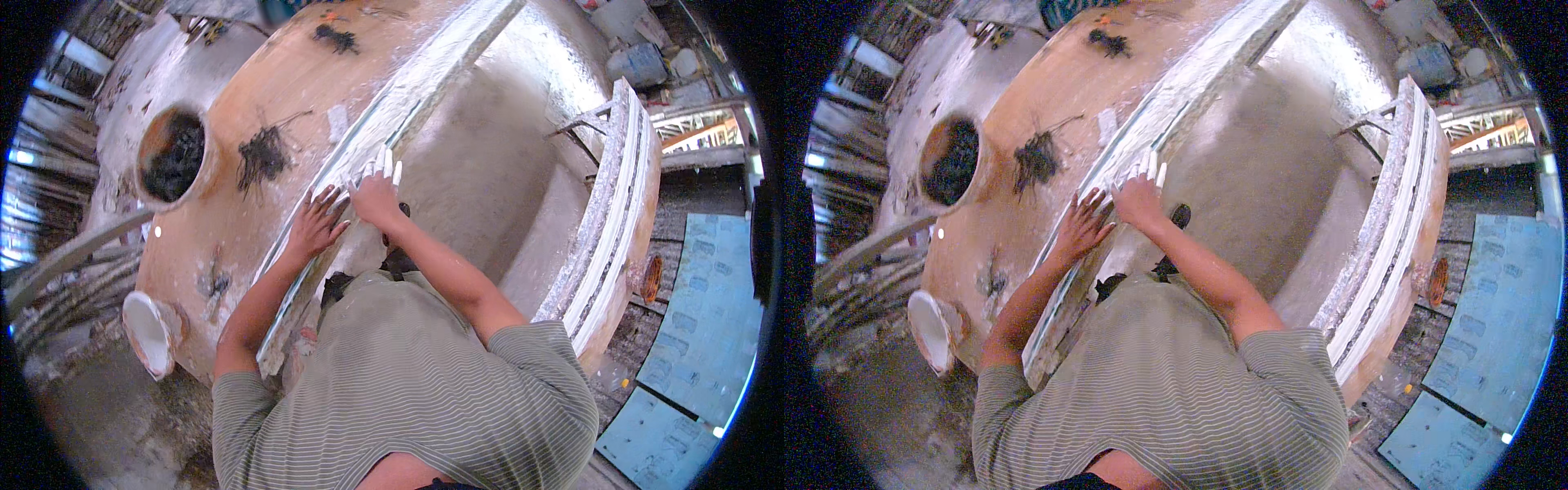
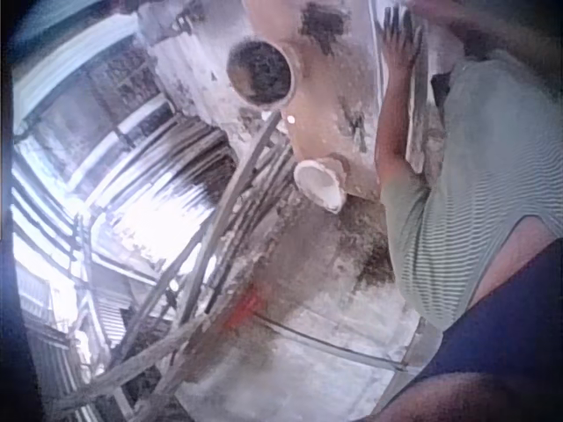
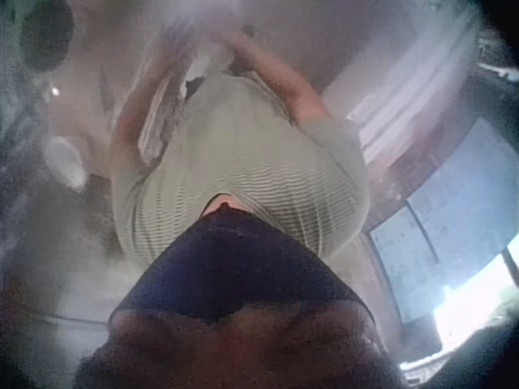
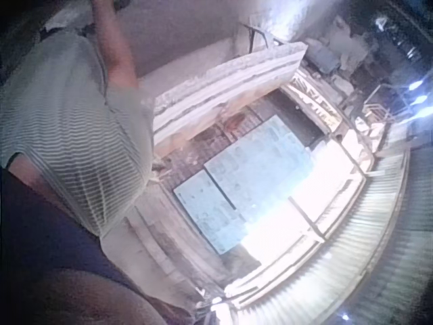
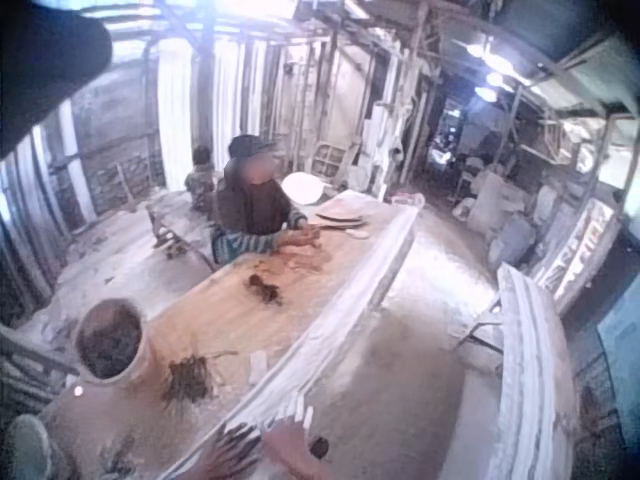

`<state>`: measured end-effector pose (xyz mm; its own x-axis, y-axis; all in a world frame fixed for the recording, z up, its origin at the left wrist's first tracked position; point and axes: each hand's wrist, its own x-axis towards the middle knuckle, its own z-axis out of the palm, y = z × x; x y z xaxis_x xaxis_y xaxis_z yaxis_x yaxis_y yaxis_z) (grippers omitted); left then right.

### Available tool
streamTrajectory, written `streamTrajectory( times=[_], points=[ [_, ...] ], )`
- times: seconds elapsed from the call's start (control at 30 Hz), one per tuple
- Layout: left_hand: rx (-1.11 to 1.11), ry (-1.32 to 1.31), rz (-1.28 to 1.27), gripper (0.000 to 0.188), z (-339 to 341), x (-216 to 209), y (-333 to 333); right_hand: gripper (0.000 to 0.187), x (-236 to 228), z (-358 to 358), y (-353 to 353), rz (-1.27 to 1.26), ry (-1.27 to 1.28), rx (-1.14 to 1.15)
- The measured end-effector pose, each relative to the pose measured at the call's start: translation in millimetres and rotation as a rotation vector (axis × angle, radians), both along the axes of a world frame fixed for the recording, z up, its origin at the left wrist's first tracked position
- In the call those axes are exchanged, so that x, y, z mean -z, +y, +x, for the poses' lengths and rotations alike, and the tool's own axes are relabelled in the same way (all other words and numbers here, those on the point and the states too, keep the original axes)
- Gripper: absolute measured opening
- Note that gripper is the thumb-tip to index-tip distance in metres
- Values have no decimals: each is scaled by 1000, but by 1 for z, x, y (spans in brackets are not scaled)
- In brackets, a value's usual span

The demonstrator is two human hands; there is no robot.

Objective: The person scoops white paste from a bucket and spreads it along the edge of a long wooden frame using their hands. They repeatedly smooth the paste along the seam while another person works nearby.

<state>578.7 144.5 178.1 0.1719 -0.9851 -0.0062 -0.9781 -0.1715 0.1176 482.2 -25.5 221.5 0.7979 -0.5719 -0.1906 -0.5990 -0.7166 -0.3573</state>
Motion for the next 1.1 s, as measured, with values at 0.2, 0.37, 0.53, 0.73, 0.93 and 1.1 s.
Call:
streamTrajectory(
  times=[0.2, 0.37, 0.53, 0.73, 0.93, 1.1],
  points=[
    [7, -99, 5, 58, 28, -1, -158, 67, 31, 36, -142, 102, 44, 252],
    [11, -121, 13, 56, 37, 3, -305, 54, 67, 54, -325, 18, 59, 102],
    [-129, 47, -88, 58, 66, 26, -334, 39, 27, 64, -389, -156, -57, -132],
    [-101, 46, -1, 57, 41, 14, -289, 56, 29, 40, -292, -2, -40, -105],
    [-27, -2, 103, 56, 51, -3, -358, 67, 23, 50, -323, -8, -168, 124],
    [-34, 15, -76, 56, 70, 3, -488, 52, 12, 75, -472, 86, 0, 210]
  ],
)
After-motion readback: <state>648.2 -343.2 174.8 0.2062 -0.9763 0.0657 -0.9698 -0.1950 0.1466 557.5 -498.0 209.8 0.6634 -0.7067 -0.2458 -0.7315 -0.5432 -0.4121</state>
